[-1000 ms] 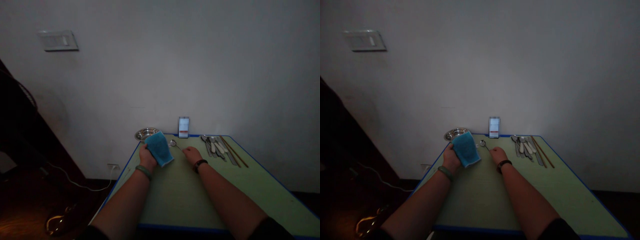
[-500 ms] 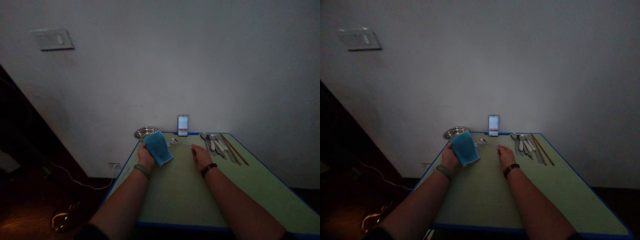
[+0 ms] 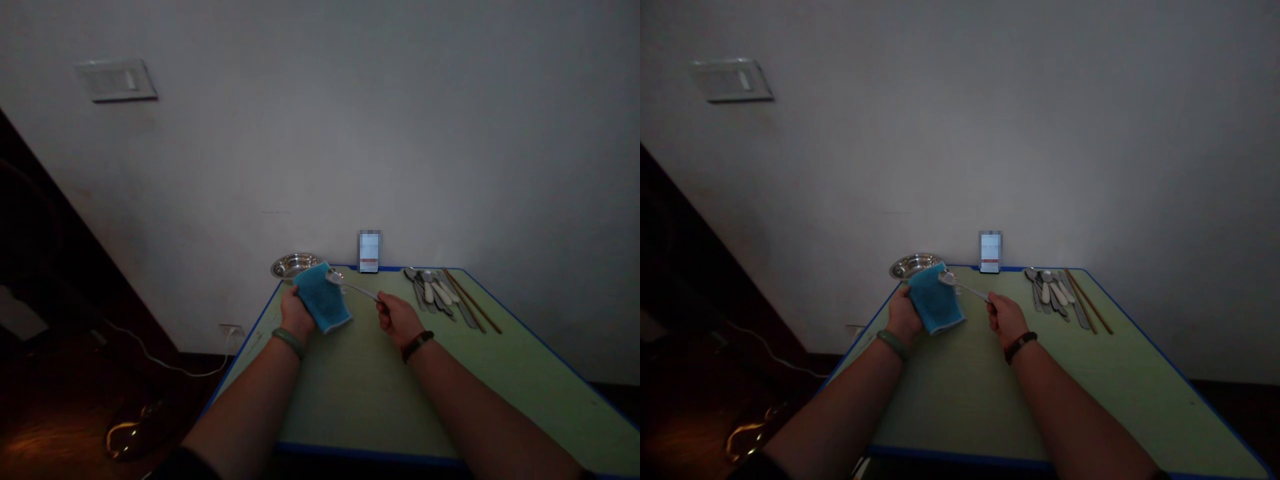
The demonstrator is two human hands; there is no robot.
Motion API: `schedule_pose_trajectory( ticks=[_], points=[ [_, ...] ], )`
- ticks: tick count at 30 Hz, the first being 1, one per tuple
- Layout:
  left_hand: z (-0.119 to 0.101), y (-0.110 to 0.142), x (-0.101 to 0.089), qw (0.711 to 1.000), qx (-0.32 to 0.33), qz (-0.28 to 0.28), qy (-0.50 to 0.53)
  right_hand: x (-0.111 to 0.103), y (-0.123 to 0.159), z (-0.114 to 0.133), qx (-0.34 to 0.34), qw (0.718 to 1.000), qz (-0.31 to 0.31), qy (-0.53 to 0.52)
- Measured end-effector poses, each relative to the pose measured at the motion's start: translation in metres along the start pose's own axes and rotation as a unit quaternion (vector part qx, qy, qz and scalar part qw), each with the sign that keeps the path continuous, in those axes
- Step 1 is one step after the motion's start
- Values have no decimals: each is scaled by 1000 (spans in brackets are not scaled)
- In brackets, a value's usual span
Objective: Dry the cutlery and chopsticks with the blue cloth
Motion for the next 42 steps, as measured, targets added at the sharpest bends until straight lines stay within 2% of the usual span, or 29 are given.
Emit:
schedule_pose_trajectory(
  ticks=[3, 7, 15, 18, 24, 27, 33, 37, 42],
  points=[
    [0, 4, -2, 997, 5, -32, -64, 6, 3, -3, 5, 1000, 11, 19],
    [1, 9, 3, 995, 7, -38, -94, 10, 5, 0, -21, 996, 16, 86],
    [0, 11, 4, 995, 7, -48, -92, 19, 9, -1, -44, 971, 57, 228],
    [1, 11, 3, 996, 7, -55, -68, 22, 8, -5, -37, 974, 82, 210],
    [-4, 13, 7, 994, 27, -53, -93, 30, 11, -11, -3, 974, 133, 181],
    [-6, 13, 9, 994, 36, -44, -95, 32, 15, -10, 5, 964, 147, 222],
    [-7, 10, 8, 994, 38, -43, -90, 26, 15, -7, 2, 942, 118, 315],
    [-9, 11, 10, 994, 50, -29, -92, 28, 14, -10, -2, 930, 139, 339],
    [-9, 15, 13, 993, 53, -33, -101, 34, 18, -10, -5, 899, 172, 402]
  ],
)
Point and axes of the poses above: each hand's wrist, its own y-axis away from the middle knuckle, its own x-axis out of the palm, z = x × y, the point moved 9 cm from there along -y, towards the middle knuckle, and after that the axes turned 2 degrees about z, right-handed, at the moved point
